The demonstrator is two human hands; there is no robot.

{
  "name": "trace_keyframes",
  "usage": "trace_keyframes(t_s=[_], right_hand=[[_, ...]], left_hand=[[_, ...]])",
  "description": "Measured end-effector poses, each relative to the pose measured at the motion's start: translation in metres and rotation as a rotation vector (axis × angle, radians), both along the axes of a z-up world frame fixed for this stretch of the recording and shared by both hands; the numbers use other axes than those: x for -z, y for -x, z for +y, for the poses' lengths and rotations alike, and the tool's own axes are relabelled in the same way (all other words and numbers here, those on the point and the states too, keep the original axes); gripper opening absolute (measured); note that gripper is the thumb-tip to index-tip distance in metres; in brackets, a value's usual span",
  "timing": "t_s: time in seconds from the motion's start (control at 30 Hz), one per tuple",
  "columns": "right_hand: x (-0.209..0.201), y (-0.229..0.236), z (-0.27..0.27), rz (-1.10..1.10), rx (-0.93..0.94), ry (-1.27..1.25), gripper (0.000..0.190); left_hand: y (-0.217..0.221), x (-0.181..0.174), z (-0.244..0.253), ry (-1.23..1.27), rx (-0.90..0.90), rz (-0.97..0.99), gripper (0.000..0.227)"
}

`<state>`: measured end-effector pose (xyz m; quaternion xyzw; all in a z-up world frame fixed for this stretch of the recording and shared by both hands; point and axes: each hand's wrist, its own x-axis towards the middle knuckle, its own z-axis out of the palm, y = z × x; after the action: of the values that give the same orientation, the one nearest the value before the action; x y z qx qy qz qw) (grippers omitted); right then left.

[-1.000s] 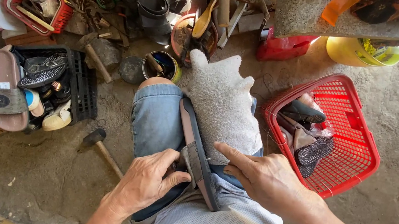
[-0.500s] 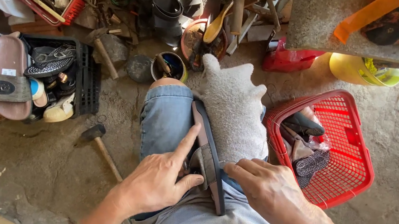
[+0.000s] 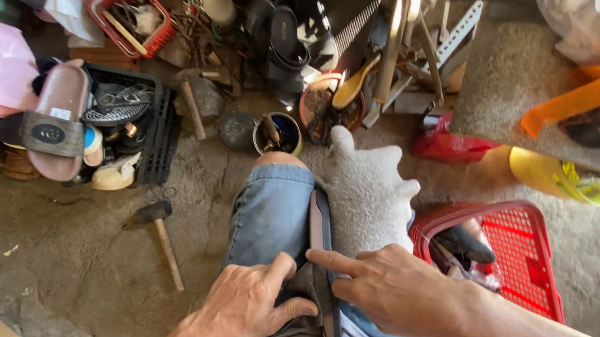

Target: The person is repairing a brown slipper by hand. They use a needle and thread to stitch the sole to the upper part of the slipper, pulling the thread tight to secure it. The person also uses a lighter to burn the end of the thread to prevent fraying.

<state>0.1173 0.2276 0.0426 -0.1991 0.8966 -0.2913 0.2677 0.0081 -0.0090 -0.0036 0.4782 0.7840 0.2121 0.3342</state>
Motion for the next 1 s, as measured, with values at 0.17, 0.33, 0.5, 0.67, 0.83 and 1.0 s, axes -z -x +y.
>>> trace_keyframes(t_s=[0.17, 0.33, 0.5, 0.67, 0.83, 1.0], right_hand=[[-0.008, 0.011, 0.000, -0.045, -0.043, -0.068, 0.017], [-0.011, 0.012, -0.003, 0.002, 0.010, -0.054, 0.023], [-0.021, 0.020, -0.013, -0.012, 0.089, -0.079, 0.037], [-0.016, 0.013, -0.013, 0.058, 0.148, 0.058, 0.048], [-0.018, -0.010, -0.015, 0.105, 0.395, -0.006, 0.030], [-0.031, 0.005, -0.039, 0.256, 0.674, -0.009, 0.020]], left_hand=[[0.004, 0.002, 0.002, 0.033, -0.041, 0.127, 0.075], [0.011, 0.009, -0.007, 0.148, -0.146, 0.212, 0.088], [0.039, 0.048, -0.049, 0.248, -0.134, 0.184, 0.096], [0.061, 0.076, -0.101, 0.382, -0.320, 0.241, 0.087], [0.053, 0.063, -0.093, 0.305, -0.344, 0.249, 0.085], [0.056, 0.041, -0.077, 0.188, -0.345, 0.277, 0.086]])
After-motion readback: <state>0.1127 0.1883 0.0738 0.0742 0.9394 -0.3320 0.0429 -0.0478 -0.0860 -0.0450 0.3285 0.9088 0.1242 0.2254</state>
